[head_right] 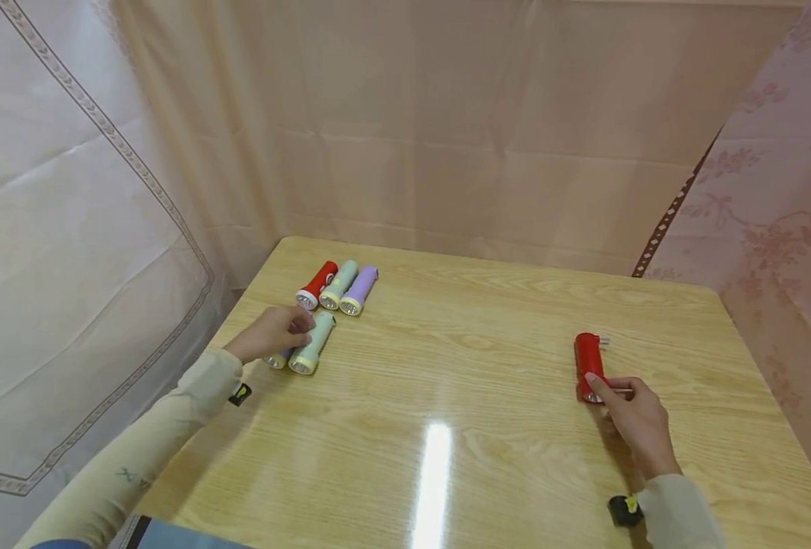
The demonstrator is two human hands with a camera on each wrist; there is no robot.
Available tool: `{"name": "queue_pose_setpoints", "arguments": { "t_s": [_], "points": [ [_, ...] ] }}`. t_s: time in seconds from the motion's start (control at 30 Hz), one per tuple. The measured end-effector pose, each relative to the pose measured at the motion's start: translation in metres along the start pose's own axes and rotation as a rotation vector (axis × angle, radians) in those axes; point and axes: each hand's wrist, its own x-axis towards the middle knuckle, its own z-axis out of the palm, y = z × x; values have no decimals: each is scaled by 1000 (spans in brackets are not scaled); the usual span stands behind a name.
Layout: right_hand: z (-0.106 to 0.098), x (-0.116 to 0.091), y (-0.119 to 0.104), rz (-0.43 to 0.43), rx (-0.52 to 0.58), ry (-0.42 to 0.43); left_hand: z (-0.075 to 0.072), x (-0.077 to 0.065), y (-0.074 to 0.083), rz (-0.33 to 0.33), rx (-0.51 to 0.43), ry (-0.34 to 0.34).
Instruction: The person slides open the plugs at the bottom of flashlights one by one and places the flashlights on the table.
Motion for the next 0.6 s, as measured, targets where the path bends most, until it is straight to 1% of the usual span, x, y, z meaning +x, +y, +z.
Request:
{"name": "queue_pose_setpoints", "arguments": {
  "t_s": [0.1,0.3,0.47,0.6],
  "points": [
    [-1,1,0,12,0,-3,2,0,3,2,11,-5],
    [1,4,1,39,6,-1,6,3,3,-24,48,-18],
    [0,4,1,33,-1,0,7,5,6,-59,77,-41],
    [-2,4,2,27,0,2,6,6,9,-57,100,-57]
  ]
}}
